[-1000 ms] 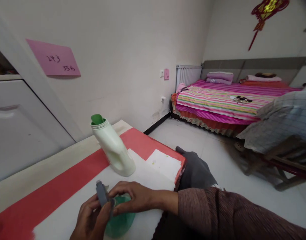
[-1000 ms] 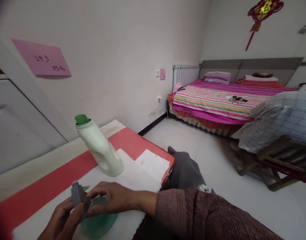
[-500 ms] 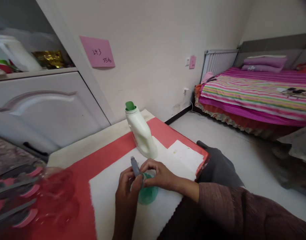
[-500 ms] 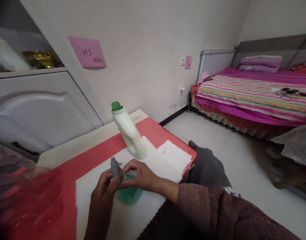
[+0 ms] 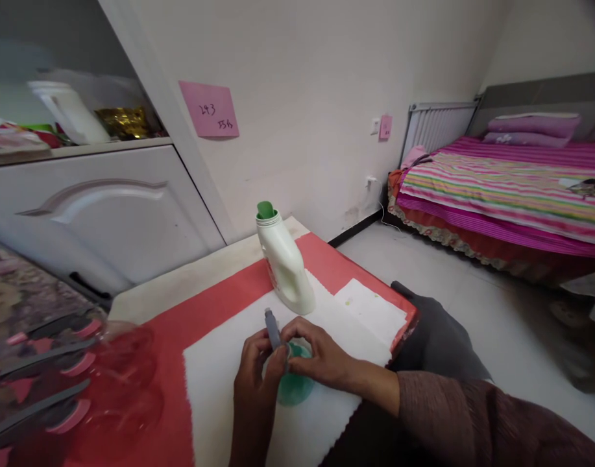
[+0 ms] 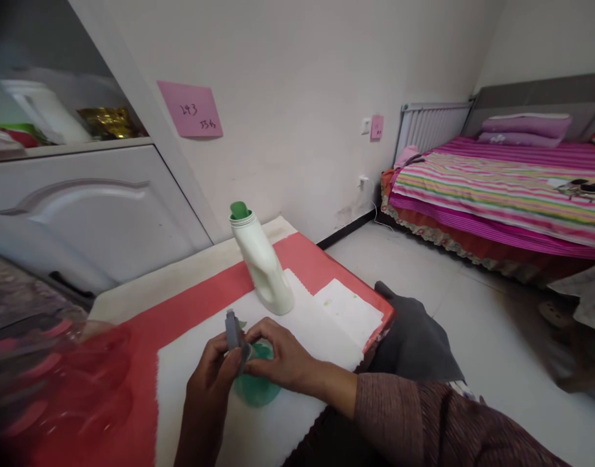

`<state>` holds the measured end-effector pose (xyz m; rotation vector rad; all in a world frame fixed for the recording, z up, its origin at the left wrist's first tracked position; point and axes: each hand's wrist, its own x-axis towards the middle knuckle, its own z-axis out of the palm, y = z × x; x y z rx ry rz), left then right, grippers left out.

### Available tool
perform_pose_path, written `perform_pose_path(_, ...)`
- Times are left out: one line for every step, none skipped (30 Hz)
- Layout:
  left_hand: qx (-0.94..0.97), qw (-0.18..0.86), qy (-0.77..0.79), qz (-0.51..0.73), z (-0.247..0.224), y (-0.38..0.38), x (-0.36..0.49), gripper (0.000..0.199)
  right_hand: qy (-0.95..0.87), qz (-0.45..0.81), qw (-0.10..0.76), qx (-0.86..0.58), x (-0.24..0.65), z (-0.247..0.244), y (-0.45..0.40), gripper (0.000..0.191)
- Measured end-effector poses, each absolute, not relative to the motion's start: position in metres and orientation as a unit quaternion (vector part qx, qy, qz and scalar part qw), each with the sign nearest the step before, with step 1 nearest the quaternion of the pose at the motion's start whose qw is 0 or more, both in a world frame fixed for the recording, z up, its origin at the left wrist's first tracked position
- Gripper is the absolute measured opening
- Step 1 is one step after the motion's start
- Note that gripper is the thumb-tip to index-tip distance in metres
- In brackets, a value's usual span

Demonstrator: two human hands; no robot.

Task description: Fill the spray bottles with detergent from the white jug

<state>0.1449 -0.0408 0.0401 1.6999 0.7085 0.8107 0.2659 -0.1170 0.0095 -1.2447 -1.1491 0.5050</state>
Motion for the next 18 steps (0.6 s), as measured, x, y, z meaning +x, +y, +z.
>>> perform_pose_path(0.713,0.537,0.298,0.339,0.04,-0.041,0.145,0.027,-0.51,0.221,0.63,-0.543,0.265,0.009,-0.117,0.023)
perform_pose_path(0.713,0.537,0.297,0.339,0.04,-0.042,0.144,0.027,-0.518,0.224,0.626,-0.538,0.264,0.009,-0.117,0.024)
perform_pose_path(0.714,0.537,0.296,0.339,0.04,-0.042,0.144,0.027,-0.524,0.226,0.624,-0.533,0.264,0.009,-0.117,0.023)
perform_pose_path(0.716,0.537,0.293,0.338,0.039,-0.041,0.143,0.027,-0.527,0.226,0.624,-0.53,0.264,0.009,-0.117,0.022)
perform_pose_path(0.717,0.537,0.29,0.337,0.039,-0.041,0.143,0.026,-0.526,0.222,0.626,-0.531,0.264,0.008,-0.116,0.02)
perform_pose_path(0.719,0.537,0.287,0.335,0.038,-0.04,0.143,0.026,-0.522,0.216,0.629,-0.534,0.263,0.008,-0.115,0.018)
perform_pose_path(0.72,0.537,0.286,0.333,0.037,-0.04,0.142,0.026,-0.518,0.21,0.63,-0.539,0.262,0.007,-0.114,0.017)
perform_pose_path(0.721,0.537,0.286,0.332,0.036,-0.039,0.142,0.025,-0.512,0.204,0.632,-0.544,0.262,0.006,-0.113,0.016)
perform_pose_path(0.721,0.536,0.287,0.333,0.036,-0.038,0.142,0.025,-0.507,0.199,0.634,-0.548,0.26,0.006,-0.113,0.016)
perform_pose_path(0.72,0.536,0.288,0.334,0.035,-0.038,0.142,0.025,-0.503,0.195,0.636,-0.552,0.259,0.006,-0.112,0.015)
perform_pose_path(0.72,0.537,0.286,0.335,0.035,-0.037,0.141,0.025,-0.5,0.192,0.636,-0.556,0.258,0.006,-0.112,0.015)
perform_pose_path(0.719,0.538,0.285,0.335,0.034,-0.037,0.141,0.026,-0.496,0.189,0.636,-0.561,0.256,0.006,-0.112,0.015)
perform_pose_path(0.718,0.54,0.285,0.334,0.034,-0.037,0.141,0.026,-0.493,0.187,0.634,-0.565,0.255,0.006,-0.112,0.015)
perform_pose_path(0.717,0.542,0.285,0.332,0.034,-0.037,0.141,0.026,-0.49,0.187,0.632,-0.57,0.254,0.006,-0.113,0.015)
perform_pose_path(0.717,0.544,0.286,0.33,0.034,-0.037,0.14,0.027,-0.488,0.189,0.629,-0.574,0.252,0.005,-0.114,0.016)
perform_pose_path(0.716,0.546,0.286,0.327,0.034,-0.037,0.14,0.028,-0.489,0.192,0.625,-0.577,0.251,0.004,-0.116,0.019)
perform_pose_path(0.716,0.548,0.284,0.325,0.034,-0.036,0.14,0.03,-0.491,0.193,0.622,-0.579,0.249,0.003,-0.117,0.024)
perform_pose_path(0.717,0.552,0.279,0.321,0.032,-0.036,0.14,0.032,-0.494,0.191,0.618,-0.582,0.248,0.001,-0.119,0.032)
